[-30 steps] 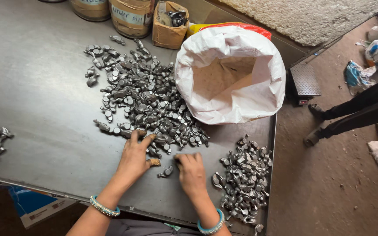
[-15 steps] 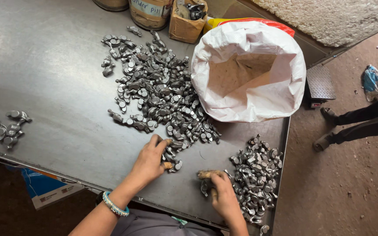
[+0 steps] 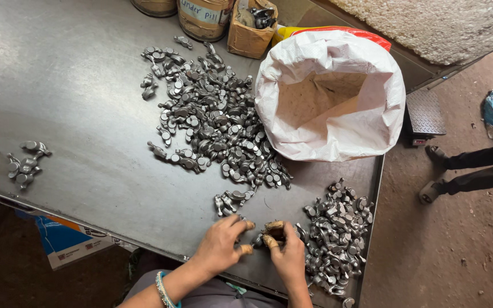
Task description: The person repeatedly picks up small metal fasteners from a pile on a metal table, separates them by hand, and places them into a growing sorted pile. The process continues throughout the clip with no other tools used.
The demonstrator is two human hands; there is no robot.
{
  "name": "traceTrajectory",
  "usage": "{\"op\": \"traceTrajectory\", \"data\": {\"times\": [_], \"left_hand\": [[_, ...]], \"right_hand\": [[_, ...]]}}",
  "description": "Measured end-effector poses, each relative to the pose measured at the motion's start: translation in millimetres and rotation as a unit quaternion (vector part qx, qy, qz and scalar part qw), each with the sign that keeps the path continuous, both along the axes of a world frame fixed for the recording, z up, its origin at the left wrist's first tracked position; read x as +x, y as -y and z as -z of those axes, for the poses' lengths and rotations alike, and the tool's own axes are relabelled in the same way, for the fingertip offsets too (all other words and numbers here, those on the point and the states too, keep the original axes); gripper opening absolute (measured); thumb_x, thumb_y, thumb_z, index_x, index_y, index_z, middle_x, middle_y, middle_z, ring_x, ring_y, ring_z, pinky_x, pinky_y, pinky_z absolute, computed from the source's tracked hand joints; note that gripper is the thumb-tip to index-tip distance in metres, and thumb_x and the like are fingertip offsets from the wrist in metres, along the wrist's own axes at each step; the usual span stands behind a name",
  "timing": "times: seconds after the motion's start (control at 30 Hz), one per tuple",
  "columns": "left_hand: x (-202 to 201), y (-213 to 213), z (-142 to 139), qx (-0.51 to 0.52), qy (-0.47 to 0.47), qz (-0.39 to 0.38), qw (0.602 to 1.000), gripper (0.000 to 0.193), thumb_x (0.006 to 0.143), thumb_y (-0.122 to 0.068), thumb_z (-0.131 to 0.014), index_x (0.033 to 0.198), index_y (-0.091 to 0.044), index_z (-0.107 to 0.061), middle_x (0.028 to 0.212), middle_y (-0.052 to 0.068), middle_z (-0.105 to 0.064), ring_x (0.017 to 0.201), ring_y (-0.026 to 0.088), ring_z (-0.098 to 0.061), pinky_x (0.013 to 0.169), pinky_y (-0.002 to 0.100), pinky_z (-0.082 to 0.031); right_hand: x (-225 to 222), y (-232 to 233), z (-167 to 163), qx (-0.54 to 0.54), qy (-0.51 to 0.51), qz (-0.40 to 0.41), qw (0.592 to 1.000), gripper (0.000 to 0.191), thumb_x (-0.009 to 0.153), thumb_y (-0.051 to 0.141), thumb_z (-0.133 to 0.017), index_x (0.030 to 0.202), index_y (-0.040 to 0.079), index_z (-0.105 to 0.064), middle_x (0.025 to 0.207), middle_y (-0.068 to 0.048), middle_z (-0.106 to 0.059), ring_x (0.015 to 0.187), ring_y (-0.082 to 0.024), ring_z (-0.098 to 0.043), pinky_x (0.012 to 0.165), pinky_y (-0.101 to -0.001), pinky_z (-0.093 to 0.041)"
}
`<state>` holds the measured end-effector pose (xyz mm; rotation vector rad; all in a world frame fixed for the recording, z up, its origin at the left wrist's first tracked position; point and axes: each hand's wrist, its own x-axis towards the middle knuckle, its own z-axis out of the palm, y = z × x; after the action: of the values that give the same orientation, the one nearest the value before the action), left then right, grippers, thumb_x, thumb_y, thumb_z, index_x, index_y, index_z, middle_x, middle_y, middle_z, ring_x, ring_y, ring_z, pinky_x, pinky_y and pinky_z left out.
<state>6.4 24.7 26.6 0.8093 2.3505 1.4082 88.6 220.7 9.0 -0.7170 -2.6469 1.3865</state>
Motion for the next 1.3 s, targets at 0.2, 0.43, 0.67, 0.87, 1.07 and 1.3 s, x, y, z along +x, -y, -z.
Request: {"op": "traceTrajectory", "data": {"times": [0.2, 0.43, 0.67, 0.87, 1.07, 1.3], "left_hand": [[18.1, -8.2, 12.3, 0.029, 0.012, 0.006, 0.999, 0.042, 0.070, -0.010, -0.086, 0.105, -0.006, -0.063, 0.098, 0.013, -0.068, 0.094, 0.039, -0.065, 0.079, 0.048, -0.051], [16.6, -12.8, 22.4, 0.063, 0.036, -0.013, 0.997, 0.037, 0.072, -0.006, -0.084, 0.101, -0.005, -0.060, 0.087, 0.014, -0.072, 0.086, 0.038, -0.069, 0.074, 0.047, -0.053], [14.4, -9.9, 23.6, 0.094, 0.079, -0.023, 0.992, 0.030, 0.076, -0.004, -0.080, 0.099, -0.004, -0.061, 0.088, 0.012, -0.073, 0.083, 0.031, -0.073, 0.072, 0.041, -0.058], [8.2, -8.6, 15.8, 0.149, -0.006, -0.021, 0.989, 0.041, 0.075, -0.002, -0.076, 0.114, -0.005, -0.068, 0.101, 0.010, -0.071, 0.092, 0.027, -0.072, 0.078, 0.037, -0.060], [-13.7, 1.8, 3.1, 0.094, -0.074, -0.115, 0.986, 0.045, 0.074, -0.025, -0.088, 0.113, -0.012, -0.071, 0.119, 0.009, -0.064, 0.106, 0.030, -0.067, 0.087, 0.041, -0.058], [-36.7, 18.6, -15.8, -0.116, 0.019, -0.129, 0.985, 0.098, 0.052, -0.040, -0.099, 0.140, -0.027, -0.058, 0.143, 0.017, -0.042, 0.116, 0.044, -0.056, 0.092, 0.050, -0.052]], "right_hand": [[8.4, -2.9, 9.5, -0.068, -0.004, 0.053, 0.996, 0.027, 0.080, -0.006, -0.074, 0.105, -0.001, -0.065, 0.092, -0.009, -0.078, 0.081, -0.013, -0.073, 0.073, -0.0275, -0.058], [17.9, -12.6, 33.0, -0.137, -0.040, 0.046, 0.989, 0.029, 0.082, -0.009, -0.071, 0.111, -0.003, -0.065, 0.101, -0.010, -0.075, 0.089, -0.014, -0.072, 0.078, -0.0275, -0.059], [22.1, -16.4, 26.7, -0.304, -0.062, -0.006, 0.951, 0.043, 0.079, -0.010, -0.071, 0.120, 0.000, -0.063, 0.112, -0.007, -0.071, 0.100, -0.014, -0.069, 0.084, -0.0280, -0.057], [15.7, -33.5, 1.9, -0.148, -0.120, 0.039, 0.981, 0.025, 0.081, 0.001, -0.081, 0.104, 0.001, -0.071, 0.099, -0.008, -0.077, 0.090, -0.016, -0.074, 0.081, -0.0292, -0.061], [16.8, -100.0, -56.8, 0.313, -0.139, 0.228, 0.911, 0.023, 0.085, 0.016, -0.087, 0.102, 0.007, -0.074, 0.100, -0.009, -0.072, 0.088, -0.024, -0.068, 0.079, -0.0359, -0.055], [-16.6, -96.3, -67.8, 0.377, -0.114, 0.143, 0.908, 0.026, 0.078, 0.015, -0.085, 0.103, 0.016, -0.080, 0.103, -0.007, -0.075, 0.107, -0.029, -0.061, 0.099, -0.0423, -0.047]]}}
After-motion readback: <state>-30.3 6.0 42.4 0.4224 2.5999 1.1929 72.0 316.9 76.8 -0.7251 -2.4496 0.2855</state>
